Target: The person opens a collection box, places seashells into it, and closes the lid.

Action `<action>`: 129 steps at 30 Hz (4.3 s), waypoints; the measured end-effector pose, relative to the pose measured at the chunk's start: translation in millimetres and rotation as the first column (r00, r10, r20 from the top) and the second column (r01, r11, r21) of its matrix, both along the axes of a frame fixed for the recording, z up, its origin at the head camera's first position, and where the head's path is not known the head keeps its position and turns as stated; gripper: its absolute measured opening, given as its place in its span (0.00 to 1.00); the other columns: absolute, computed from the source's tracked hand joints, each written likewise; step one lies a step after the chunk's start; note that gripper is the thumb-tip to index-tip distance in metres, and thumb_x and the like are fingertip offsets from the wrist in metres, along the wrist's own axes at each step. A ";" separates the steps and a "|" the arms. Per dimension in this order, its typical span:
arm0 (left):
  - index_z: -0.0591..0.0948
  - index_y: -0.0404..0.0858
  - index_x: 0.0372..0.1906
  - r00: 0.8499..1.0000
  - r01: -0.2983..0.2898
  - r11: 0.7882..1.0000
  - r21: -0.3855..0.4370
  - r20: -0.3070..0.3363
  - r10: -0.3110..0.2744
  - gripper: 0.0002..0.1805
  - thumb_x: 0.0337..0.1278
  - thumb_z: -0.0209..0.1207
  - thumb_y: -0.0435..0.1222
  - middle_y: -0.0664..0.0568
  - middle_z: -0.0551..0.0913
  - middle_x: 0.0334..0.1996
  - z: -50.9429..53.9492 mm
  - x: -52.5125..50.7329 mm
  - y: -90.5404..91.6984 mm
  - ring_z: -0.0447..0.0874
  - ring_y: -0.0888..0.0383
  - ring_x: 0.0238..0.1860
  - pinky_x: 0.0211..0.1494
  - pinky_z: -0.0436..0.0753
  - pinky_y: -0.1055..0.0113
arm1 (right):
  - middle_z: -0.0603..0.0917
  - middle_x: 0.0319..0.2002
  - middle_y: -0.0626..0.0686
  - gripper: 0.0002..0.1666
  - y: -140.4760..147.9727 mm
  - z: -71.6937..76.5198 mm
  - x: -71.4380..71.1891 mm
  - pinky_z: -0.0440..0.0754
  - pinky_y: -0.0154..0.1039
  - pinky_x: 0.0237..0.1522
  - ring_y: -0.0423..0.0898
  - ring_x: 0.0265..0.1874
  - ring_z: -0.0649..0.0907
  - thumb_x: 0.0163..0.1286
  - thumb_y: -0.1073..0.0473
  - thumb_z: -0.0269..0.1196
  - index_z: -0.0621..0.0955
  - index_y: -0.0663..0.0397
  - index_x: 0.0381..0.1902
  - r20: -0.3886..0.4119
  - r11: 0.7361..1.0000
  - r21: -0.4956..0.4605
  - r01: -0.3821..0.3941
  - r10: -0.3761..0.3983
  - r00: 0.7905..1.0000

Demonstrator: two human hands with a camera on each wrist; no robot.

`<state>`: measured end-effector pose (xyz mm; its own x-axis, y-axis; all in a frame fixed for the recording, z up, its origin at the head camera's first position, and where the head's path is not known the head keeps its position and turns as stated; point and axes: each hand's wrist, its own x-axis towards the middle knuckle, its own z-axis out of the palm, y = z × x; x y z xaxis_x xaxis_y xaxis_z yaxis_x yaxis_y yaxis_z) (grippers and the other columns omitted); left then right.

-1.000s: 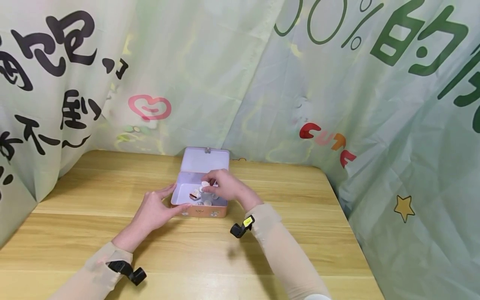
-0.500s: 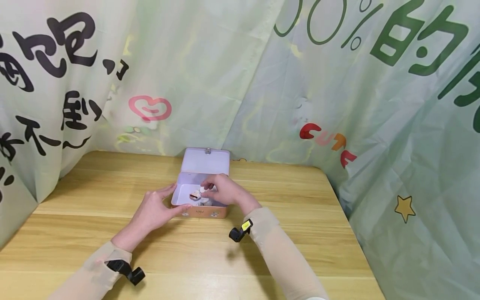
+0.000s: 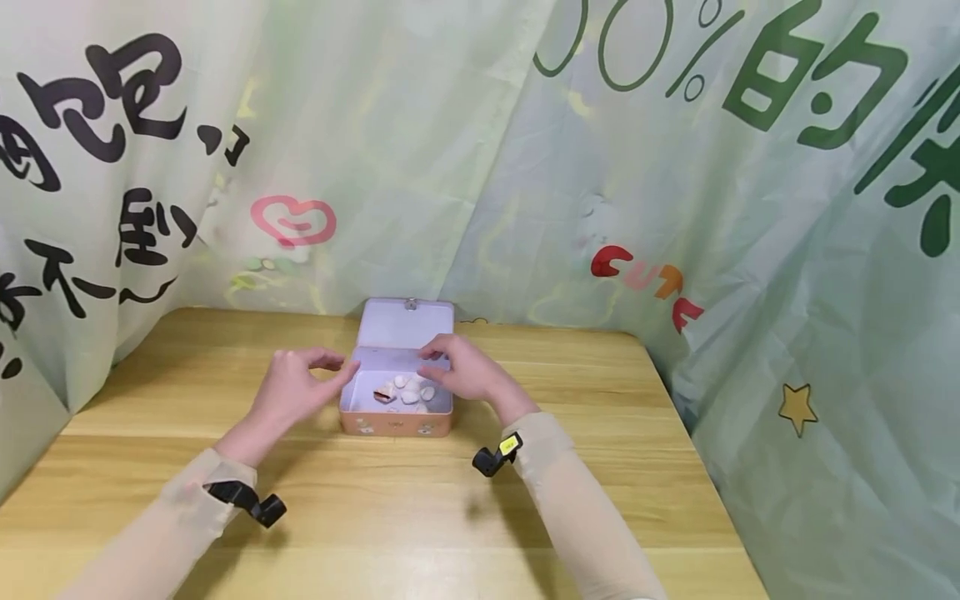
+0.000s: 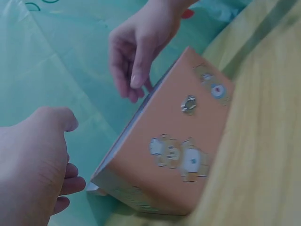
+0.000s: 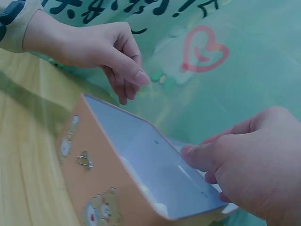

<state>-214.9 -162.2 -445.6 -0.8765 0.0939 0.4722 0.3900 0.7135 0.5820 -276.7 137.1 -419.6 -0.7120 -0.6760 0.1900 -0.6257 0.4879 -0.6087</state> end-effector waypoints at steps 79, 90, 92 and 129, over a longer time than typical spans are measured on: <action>0.84 0.29 0.63 0.932 0.115 0.960 0.254 0.307 -0.193 0.25 0.76 0.63 0.45 0.36 0.86 0.58 2.4 -94.9 -17.2 0.85 0.43 0.59 0.61 0.83 0.49 | 0.90 0.44 0.64 0.14 25.2 -12.6 -54.9 0.82 0.41 0.41 0.66 0.47 0.87 0.80 0.64 0.63 0.86 0.71 0.53 0.153 0.911 -0.236 0.337 -0.308 0.939; 0.85 0.28 0.61 0.957 0.147 0.964 0.220 0.215 -0.195 0.22 0.75 0.65 0.40 0.37 0.88 0.54 9.8 -83.4 -17.4 0.89 0.43 0.54 0.56 0.86 0.51 | 0.91 0.43 0.60 0.11 28.7 -4.8 -44.9 0.85 0.43 0.43 0.61 0.42 0.88 0.76 0.65 0.68 0.88 0.69 0.50 0.108 0.905 -0.285 0.315 -0.296 0.949; 0.86 0.29 0.60 0.959 0.148 0.963 0.225 0.206 -0.195 0.21 0.74 0.66 0.40 0.38 0.88 0.53 9.7 -81.5 -16.4 0.89 0.44 0.53 0.55 0.87 0.51 | 0.91 0.43 0.59 0.11 29.7 -4.1 -42.5 0.85 0.44 0.43 0.56 0.41 0.88 0.75 0.64 0.68 0.88 0.67 0.49 0.111 0.903 -0.285 0.321 -0.302 0.947; 0.88 0.37 0.58 0.984 -0.007 0.944 0.330 0.171 -0.052 0.39 0.59 0.69 0.66 0.40 0.90 0.48 11.3 -23.3 10.9 0.91 0.49 0.50 0.54 0.87 0.49 | 0.91 0.40 0.55 0.08 36.8 -9.8 -1.7 0.87 0.43 0.44 0.51 0.39 0.89 0.71 0.67 0.72 0.90 0.64 0.46 0.075 0.890 -0.321 0.324 -0.318 0.945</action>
